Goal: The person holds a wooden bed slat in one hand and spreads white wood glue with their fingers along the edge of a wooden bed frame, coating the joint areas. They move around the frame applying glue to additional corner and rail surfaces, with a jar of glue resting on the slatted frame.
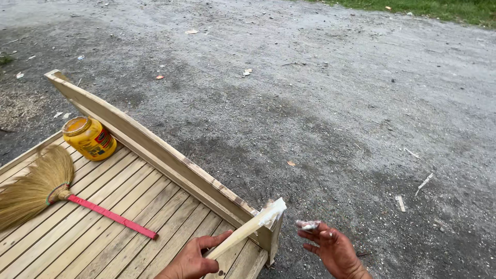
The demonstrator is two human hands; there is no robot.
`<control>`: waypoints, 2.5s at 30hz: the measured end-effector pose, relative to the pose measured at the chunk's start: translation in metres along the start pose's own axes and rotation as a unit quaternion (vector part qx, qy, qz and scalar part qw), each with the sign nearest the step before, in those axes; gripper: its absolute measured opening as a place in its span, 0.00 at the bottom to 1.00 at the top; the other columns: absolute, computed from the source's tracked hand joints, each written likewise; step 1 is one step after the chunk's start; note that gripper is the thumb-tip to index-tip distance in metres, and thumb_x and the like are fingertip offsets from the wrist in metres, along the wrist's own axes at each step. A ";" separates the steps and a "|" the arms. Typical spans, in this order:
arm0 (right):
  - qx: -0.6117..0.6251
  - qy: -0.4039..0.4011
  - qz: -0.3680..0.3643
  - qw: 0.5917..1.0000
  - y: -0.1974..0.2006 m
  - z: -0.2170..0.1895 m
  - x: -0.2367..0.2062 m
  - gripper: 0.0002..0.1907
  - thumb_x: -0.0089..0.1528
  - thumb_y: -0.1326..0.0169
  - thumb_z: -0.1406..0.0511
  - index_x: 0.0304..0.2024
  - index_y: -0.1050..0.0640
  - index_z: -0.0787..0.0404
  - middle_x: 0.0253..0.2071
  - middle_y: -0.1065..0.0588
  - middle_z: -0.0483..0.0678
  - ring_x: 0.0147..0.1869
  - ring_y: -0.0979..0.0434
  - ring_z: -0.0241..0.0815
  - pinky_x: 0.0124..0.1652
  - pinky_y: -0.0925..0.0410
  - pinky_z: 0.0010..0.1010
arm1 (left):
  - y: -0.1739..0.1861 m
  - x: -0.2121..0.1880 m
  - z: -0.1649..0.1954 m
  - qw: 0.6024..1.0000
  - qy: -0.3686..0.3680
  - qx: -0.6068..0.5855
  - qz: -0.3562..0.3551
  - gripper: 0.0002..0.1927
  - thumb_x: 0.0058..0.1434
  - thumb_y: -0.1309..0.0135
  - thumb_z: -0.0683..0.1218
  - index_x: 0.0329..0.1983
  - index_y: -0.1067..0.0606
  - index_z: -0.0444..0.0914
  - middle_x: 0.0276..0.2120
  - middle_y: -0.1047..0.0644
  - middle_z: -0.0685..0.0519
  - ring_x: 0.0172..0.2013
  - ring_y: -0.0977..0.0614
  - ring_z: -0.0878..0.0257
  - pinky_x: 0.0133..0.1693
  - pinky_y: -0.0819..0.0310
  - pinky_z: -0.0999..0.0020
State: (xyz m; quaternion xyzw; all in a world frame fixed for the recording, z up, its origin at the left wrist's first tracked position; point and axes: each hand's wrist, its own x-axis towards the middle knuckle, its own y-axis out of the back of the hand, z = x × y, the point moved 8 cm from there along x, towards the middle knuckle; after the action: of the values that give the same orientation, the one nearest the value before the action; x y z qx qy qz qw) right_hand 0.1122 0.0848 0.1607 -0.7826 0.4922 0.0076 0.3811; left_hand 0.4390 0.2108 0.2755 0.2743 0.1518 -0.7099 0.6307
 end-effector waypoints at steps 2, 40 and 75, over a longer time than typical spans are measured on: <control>-0.062 -0.019 0.055 0.996 0.018 0.024 0.009 0.29 0.55 0.55 0.59 0.59 0.23 0.57 0.60 0.22 0.52 0.62 0.24 0.49 0.58 0.36 0.46 | -0.004 0.005 -0.005 0.999 0.030 -0.019 0.004 0.46 0.40 0.48 0.34 0.68 0.28 0.49 0.59 0.19 0.53 0.56 0.17 0.69 0.61 0.33 0.74; 0.016 -0.159 0.221 0.962 0.034 0.202 0.063 0.27 0.68 0.64 0.67 0.68 0.32 0.42 0.58 0.23 0.44 0.55 0.27 0.41 0.54 0.35 0.42 | -0.028 0.026 -0.009 0.994 0.029 0.042 0.101 0.44 0.48 0.33 0.39 0.70 0.28 0.57 0.52 0.21 0.49 0.57 0.17 0.61 0.64 0.34 0.65; -0.042 -0.235 0.169 0.956 0.036 0.254 0.078 0.28 0.62 0.46 0.58 0.66 0.30 0.41 0.47 0.25 0.36 0.46 0.29 0.34 0.45 0.38 0.35 | -0.058 0.063 -0.094 0.937 -0.115 0.303 0.134 0.55 0.42 0.23 0.57 0.74 0.38 0.55 0.37 0.12 0.46 0.36 0.11 0.57 0.43 0.17 0.64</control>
State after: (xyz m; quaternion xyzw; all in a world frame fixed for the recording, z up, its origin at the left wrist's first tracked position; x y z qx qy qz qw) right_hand 0.2171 0.1705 -0.0710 -0.6790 0.5132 0.2767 0.4461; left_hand 0.3970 0.2216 0.1551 0.3868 -0.1817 -0.6575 0.6205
